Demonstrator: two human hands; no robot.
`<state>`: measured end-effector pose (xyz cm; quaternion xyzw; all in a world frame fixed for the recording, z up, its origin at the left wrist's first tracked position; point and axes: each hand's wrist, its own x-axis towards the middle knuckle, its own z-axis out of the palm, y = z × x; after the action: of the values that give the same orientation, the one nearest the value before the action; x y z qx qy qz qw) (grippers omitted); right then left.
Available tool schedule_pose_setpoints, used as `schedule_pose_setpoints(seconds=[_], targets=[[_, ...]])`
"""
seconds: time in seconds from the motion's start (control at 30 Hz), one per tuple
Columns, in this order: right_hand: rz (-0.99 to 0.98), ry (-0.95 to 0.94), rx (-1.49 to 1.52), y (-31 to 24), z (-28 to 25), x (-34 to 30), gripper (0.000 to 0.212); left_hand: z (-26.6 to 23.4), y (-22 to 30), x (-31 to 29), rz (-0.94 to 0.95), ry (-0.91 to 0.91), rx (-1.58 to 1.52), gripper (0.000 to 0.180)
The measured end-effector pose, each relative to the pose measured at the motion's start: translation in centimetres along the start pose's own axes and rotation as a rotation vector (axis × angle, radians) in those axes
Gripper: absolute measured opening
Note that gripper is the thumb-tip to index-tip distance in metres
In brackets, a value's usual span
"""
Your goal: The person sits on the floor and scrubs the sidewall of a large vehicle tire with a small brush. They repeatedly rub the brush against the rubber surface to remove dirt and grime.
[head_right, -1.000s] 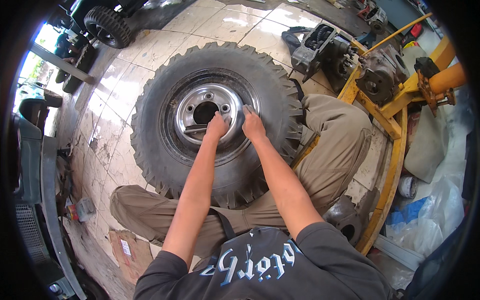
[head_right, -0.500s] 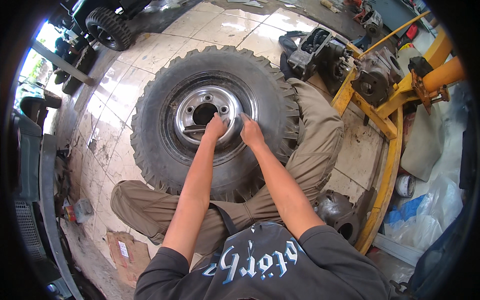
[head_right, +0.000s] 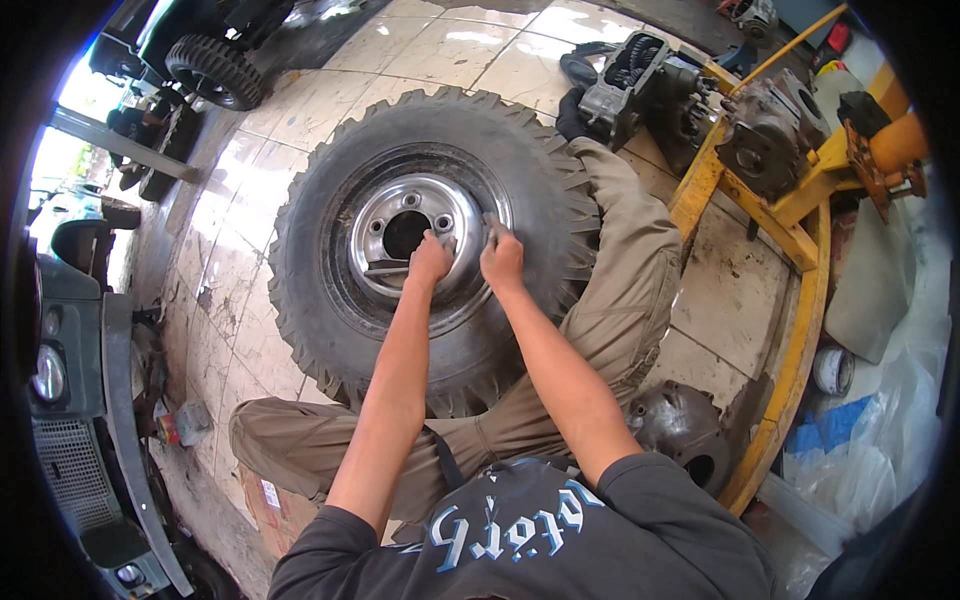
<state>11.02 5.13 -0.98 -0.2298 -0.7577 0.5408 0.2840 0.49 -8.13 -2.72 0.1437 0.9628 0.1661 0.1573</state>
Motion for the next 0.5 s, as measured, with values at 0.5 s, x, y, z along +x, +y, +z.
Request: schedule_pose_setpoints(seconds=[0.5], targets=[[0.311,0.125,0.150,-0.7,1.3,1.8,0.031,-0.4,0.3,-1.1,-0.095,0.051,0.051,0.061]])
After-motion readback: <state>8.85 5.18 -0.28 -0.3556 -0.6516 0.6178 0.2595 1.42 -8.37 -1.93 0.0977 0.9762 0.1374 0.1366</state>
